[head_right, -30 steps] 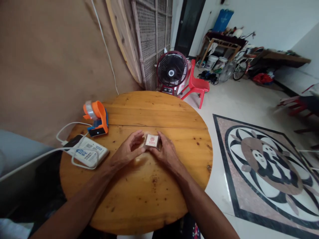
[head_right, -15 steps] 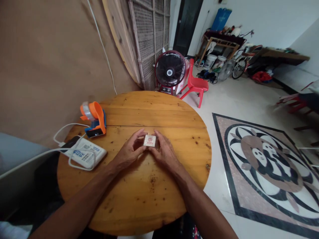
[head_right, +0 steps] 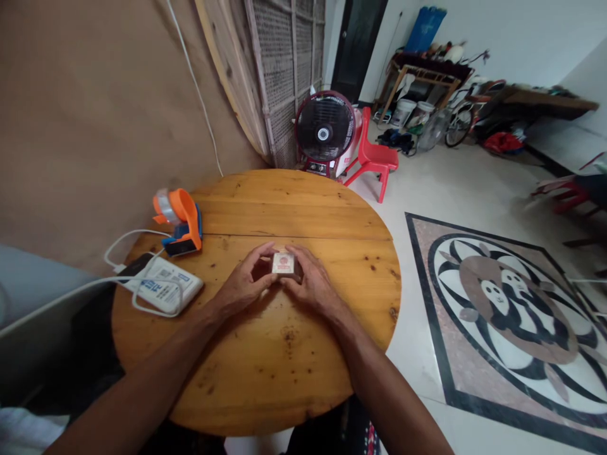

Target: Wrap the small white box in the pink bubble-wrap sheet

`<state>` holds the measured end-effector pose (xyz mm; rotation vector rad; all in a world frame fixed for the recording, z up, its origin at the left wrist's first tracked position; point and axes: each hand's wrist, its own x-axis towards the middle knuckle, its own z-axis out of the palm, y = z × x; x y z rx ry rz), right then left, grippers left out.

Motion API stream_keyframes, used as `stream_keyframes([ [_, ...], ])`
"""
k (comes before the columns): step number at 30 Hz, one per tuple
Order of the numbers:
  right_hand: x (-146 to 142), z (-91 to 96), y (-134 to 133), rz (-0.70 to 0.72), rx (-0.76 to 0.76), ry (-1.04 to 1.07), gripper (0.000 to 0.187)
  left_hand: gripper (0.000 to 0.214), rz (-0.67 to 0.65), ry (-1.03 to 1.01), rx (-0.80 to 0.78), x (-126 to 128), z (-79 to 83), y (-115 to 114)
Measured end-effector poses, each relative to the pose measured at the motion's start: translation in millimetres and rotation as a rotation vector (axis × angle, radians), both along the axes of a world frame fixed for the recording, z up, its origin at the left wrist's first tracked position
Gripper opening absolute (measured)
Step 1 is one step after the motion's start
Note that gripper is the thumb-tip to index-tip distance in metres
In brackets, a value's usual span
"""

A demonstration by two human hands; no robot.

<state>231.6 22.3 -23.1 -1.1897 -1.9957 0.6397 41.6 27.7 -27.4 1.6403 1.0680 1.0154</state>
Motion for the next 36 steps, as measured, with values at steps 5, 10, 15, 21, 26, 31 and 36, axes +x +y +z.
stream_keyframes([
  [5, -0.5, 3.1, 0.8, 0.001, -0.014, 0.003, 0.046, 0.059, 0.013, 0.013, 0.042, -0.5, 0.2, 0.2],
  [10, 0.3, 3.4, 2.9, 0.013, 0.026, -0.021, 0.04, 0.056, 0.003, 0.025, 0.047, -1.7, -1.3, 1.2],
  [15, 2.8, 7.3, 4.2, 0.039, 0.057, -0.103, 0.042, 0.055, 0.008, 0.009, 0.044, -2.5, -2.2, 1.8],
  [21, 5.9, 7.5, -0.7, -0.034, 0.098, -0.296, 0.045, 0.056, 0.019, 0.04, 0.064, -2.2, 0.5, 0.8],
  [26, 10.3, 5.7, 0.4, -0.039, 0.09, -0.22, 0.067, 0.052, 0.016, 0.055, 0.11, -1.4, 1.4, 1.4],
  [31, 16.4, 2.3, 5.2, -0.061, -0.01, -0.047, 0.09, 0.07, 0.015, 0.148, 0.188, -2.5, -2.4, 2.7],
  [36, 14.5, -0.5, 3.9, -0.005, -0.072, -0.073, 0.092, 0.083, -0.031, 0.132, 0.132, -3.9, -6.3, 2.4],
])
